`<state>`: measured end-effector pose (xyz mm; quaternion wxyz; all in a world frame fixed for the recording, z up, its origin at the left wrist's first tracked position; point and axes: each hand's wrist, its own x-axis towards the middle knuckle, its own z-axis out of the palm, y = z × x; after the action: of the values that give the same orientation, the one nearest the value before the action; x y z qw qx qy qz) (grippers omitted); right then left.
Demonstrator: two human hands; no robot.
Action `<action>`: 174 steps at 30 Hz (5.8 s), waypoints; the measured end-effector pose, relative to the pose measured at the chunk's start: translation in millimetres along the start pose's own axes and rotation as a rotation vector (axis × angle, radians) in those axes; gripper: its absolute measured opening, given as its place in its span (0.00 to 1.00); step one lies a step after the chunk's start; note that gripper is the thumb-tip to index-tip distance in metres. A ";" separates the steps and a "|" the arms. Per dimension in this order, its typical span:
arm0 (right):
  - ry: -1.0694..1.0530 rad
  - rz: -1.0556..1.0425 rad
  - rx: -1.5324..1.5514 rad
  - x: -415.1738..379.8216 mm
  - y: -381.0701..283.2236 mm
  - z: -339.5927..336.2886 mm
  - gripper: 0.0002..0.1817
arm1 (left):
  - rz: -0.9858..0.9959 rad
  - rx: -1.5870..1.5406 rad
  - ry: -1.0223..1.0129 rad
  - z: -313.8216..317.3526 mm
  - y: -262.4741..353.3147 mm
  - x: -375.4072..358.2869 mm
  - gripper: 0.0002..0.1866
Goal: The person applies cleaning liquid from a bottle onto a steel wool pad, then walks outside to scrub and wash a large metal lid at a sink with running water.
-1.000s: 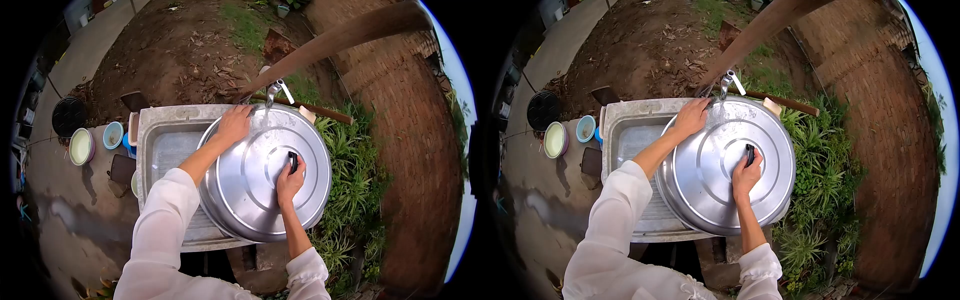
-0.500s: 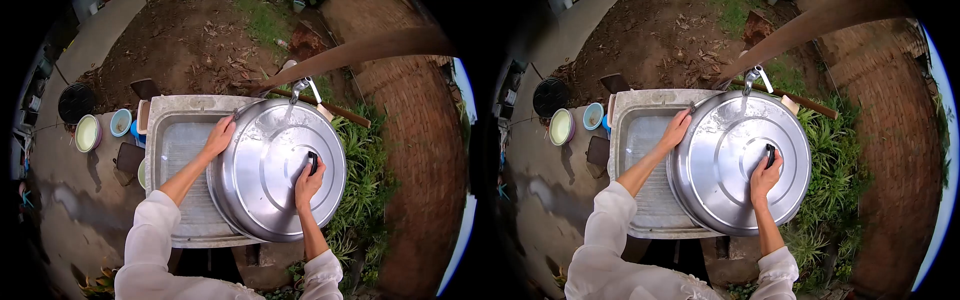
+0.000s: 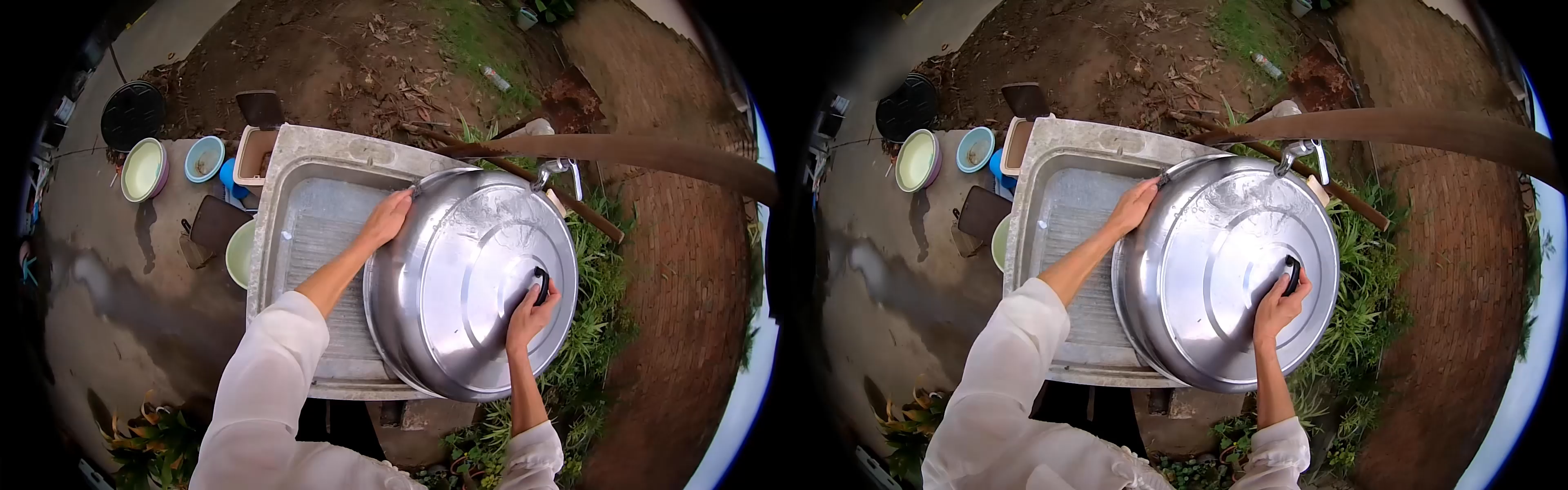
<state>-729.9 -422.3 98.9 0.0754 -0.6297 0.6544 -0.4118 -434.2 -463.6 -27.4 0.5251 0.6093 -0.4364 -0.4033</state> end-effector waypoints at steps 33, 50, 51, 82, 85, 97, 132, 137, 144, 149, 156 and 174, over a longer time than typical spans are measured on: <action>-0.100 -0.064 0.014 -4.2 31.8 -30.7 0.16 | 0.140 -0.075 -0.156 28.6 41.2 1.5 0.25; -0.105 0.031 0.015 0.0 37.8 -32.1 0.15 | 0.152 0.046 0.042 28.4 53.8 -51.1 0.21; -0.112 0.062 0.009 -2.1 37.3 -31.0 0.15 | 0.123 0.068 0.109 24.8 24.7 -82.3 0.22; -0.029 -0.052 0.047 0.0 37.9 -27.2 0.15 | 0.742 0.752 -0.248 163.6 130.5 -67.7 0.22; -0.031 -0.089 0.039 -1.1 39.0 -30.5 0.16 | 0.758 0.769 -0.401 177.8 139.7 -55.9 0.23; -0.083 -0.010 0.038 1.2 42.1 -29.3 0.14 | -0.192 0.653 -0.154 65.0 65.5 71.2 0.23; -0.134 -0.266 -0.117 25.1 11.8 -10.8 0.25 | 0.771 0.708 -0.444 95.8 121.3 -48.1 0.24; -0.117 -0.275 -0.115 25.5 14.3 -9.4 0.25 | 0.556 0.621 -0.178 63.6 105.9 51.9 0.21; -0.173 -0.281 -0.106 14.8 14.0 -16.1 0.25 | 0.305 0.260 -0.028 18.2 81.0 -12.3 0.19; -0.215 -0.264 -0.084 10.7 13.9 -14.9 0.25 | 0.154 0.094 0.030 -11.0 46.4 -61.8 0.20; -0.190 -0.263 -0.109 17.0 15.5 -13.0 0.26 | -0.015 0.024 -0.201 10.5 18.3 39.2 0.24; -0.231 -0.193 -0.133 10.8 36.1 -23.3 0.25 | 0.355 0.082 -0.119 -7.8 39.9 -95.9 0.23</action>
<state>-773.9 -426.3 95.6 0.0685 -0.7366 0.6035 -0.2977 -459.4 -372.4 16.4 0.5359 0.5187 -0.5836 -0.3214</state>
